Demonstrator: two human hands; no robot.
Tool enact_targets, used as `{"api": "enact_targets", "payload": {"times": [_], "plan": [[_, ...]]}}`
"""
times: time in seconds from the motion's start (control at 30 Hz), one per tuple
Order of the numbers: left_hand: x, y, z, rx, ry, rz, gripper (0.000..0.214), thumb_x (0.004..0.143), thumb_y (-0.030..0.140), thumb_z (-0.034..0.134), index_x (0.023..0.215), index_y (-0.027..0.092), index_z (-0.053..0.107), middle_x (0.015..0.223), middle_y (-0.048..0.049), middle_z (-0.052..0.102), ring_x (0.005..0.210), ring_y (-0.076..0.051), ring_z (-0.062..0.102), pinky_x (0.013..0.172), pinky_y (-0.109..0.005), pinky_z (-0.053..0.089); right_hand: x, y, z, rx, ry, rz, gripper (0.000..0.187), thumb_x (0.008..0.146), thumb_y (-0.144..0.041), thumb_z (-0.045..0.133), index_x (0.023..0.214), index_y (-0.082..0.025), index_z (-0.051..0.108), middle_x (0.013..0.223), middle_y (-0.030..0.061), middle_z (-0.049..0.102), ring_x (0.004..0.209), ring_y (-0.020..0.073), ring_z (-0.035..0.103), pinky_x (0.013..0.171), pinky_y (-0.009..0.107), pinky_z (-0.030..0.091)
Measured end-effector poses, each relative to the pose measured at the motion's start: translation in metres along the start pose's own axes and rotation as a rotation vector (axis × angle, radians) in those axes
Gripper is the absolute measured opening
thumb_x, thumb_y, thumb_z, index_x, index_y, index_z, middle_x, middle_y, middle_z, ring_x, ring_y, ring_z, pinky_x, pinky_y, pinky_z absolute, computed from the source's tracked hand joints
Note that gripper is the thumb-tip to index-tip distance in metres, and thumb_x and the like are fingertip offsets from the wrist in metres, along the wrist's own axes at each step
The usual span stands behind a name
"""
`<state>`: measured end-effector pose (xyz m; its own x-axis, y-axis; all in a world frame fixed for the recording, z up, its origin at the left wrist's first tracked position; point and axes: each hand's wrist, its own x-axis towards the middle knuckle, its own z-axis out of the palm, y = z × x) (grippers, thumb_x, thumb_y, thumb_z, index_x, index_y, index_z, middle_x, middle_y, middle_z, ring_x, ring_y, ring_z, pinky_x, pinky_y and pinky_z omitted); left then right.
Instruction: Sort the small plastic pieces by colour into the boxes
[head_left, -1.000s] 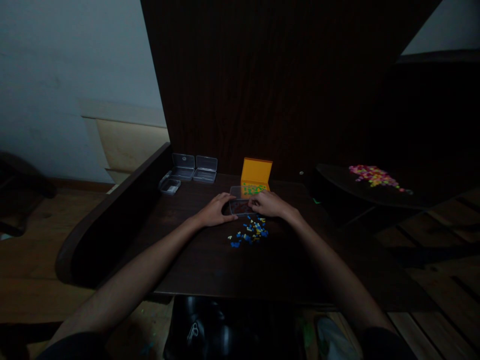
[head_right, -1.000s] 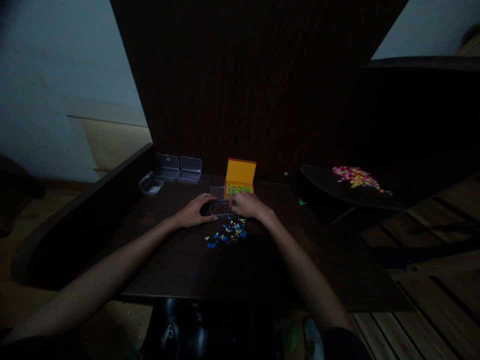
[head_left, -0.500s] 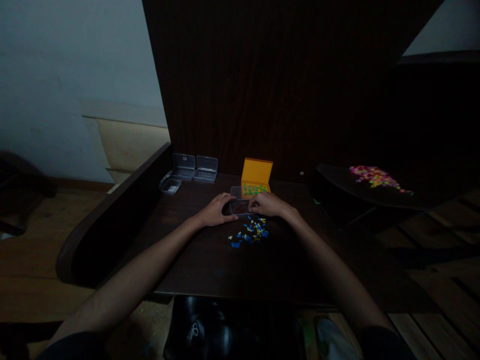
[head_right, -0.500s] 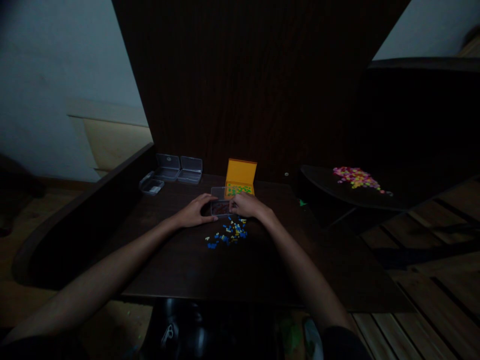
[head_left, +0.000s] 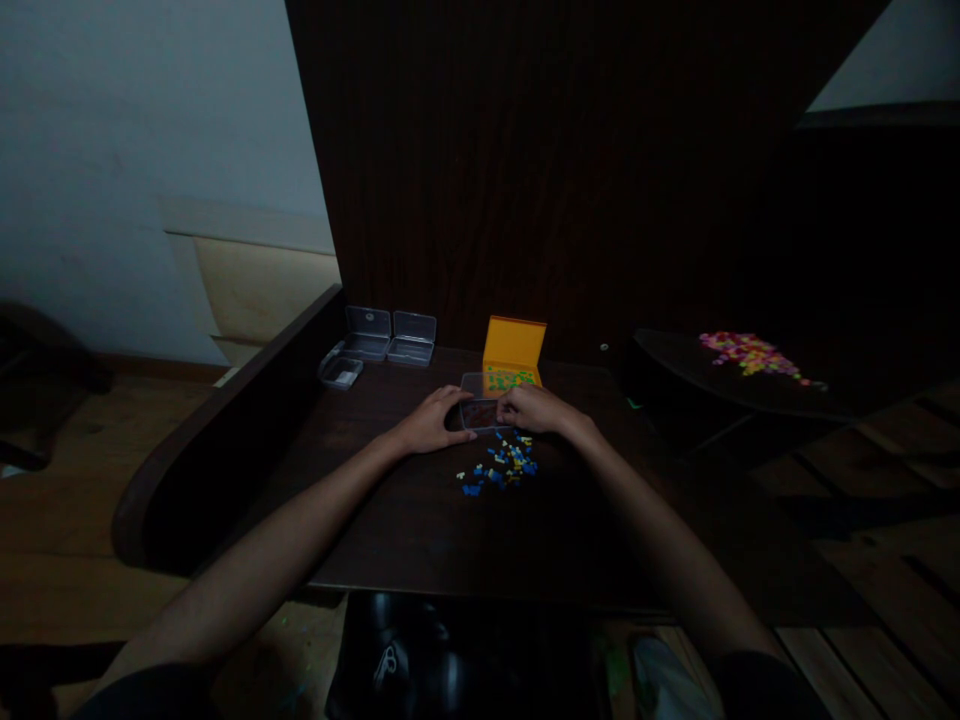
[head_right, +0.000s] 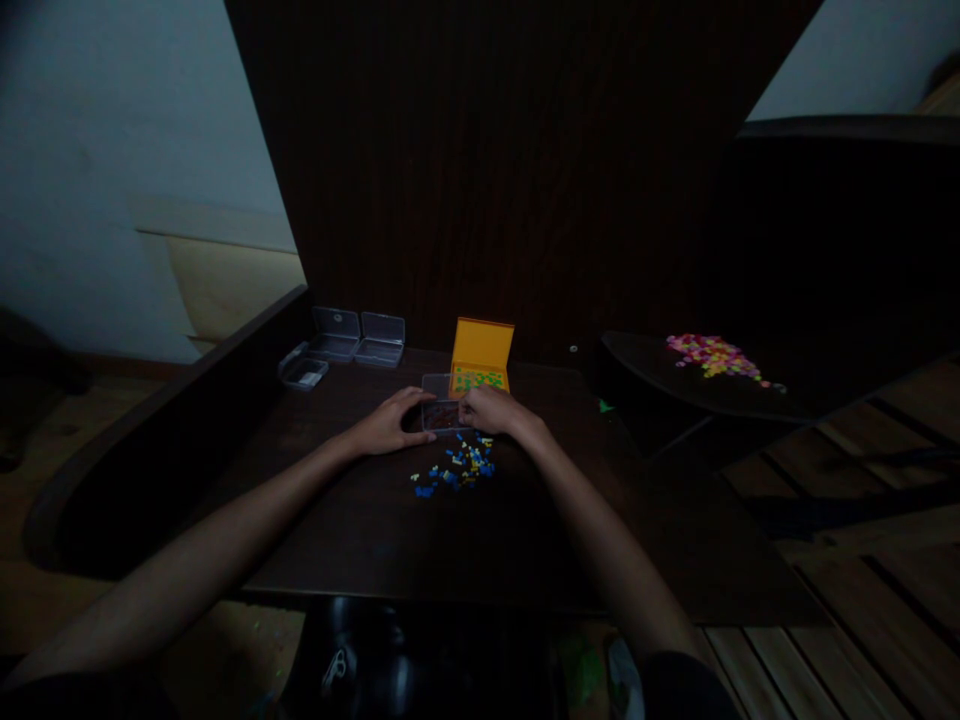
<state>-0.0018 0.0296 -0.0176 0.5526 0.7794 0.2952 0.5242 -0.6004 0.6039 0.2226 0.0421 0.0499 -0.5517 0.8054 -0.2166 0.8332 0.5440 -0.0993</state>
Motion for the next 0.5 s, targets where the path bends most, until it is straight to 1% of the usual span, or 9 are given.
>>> {"api": "enact_targets", "payload": {"times": [0.13, 0.27, 0.37, 0.5], "plan": [[0.001, -0.002, 0.001, 0.006, -0.002, 0.014, 0.063, 0.074, 0.046, 0.07, 0.127, 0.017, 0.052, 0.126, -0.0118, 0.052, 0.12, -0.029, 0.051, 0.107, -0.045, 0.04, -0.003, -0.005, 0.001, -0.098, 0.005, 0.023, 0.023, 0.089, -0.021, 0.051, 0.097, -0.018, 0.072, 0.095, 0.0097, 0.072, 0.085, 0.02, 0.064, 0.066, 0.025, 0.039], [0.001, -0.002, 0.001, 0.006, 0.005, 0.018, 0.063, 0.075, 0.046, 0.07, 0.128, 0.018, 0.052, 0.125, -0.0113, 0.052, 0.12, -0.028, 0.051, 0.106, -0.045, 0.041, -0.006, -0.015, 0.001, -0.214, 0.017, 0.064, 0.028, 0.092, -0.024, 0.046, 0.1, -0.015, 0.071, 0.1, 0.0143, 0.071, 0.09, 0.0232, 0.065, 0.071, 0.029, 0.043], [0.0, -0.001, 0.0, 0.002, 0.004, 0.006, 0.062, 0.075, 0.045, 0.07, 0.128, 0.019, 0.052, 0.124, -0.0111, 0.052, 0.12, -0.028, 0.051, 0.106, -0.045, 0.041, -0.008, -0.019, 0.0, -0.256, 0.016, 0.07, 0.031, 0.092, -0.022, 0.043, 0.1, -0.014, 0.072, 0.102, 0.0154, 0.07, 0.091, 0.024, 0.065, 0.074, 0.03, 0.044], [0.0, 0.0, 0.0, 0.002, -0.003, 0.0, 0.062, 0.074, 0.045, 0.07, 0.128, 0.019, 0.052, 0.125, -0.0114, 0.052, 0.121, -0.029, 0.05, 0.106, -0.046, 0.04, -0.011, -0.019, -0.003, -0.248, 0.027, 0.063, 0.03, 0.09, -0.02, 0.044, 0.103, -0.015, 0.071, 0.103, 0.015, 0.07, 0.093, 0.0242, 0.065, 0.076, 0.031, 0.045]]}}
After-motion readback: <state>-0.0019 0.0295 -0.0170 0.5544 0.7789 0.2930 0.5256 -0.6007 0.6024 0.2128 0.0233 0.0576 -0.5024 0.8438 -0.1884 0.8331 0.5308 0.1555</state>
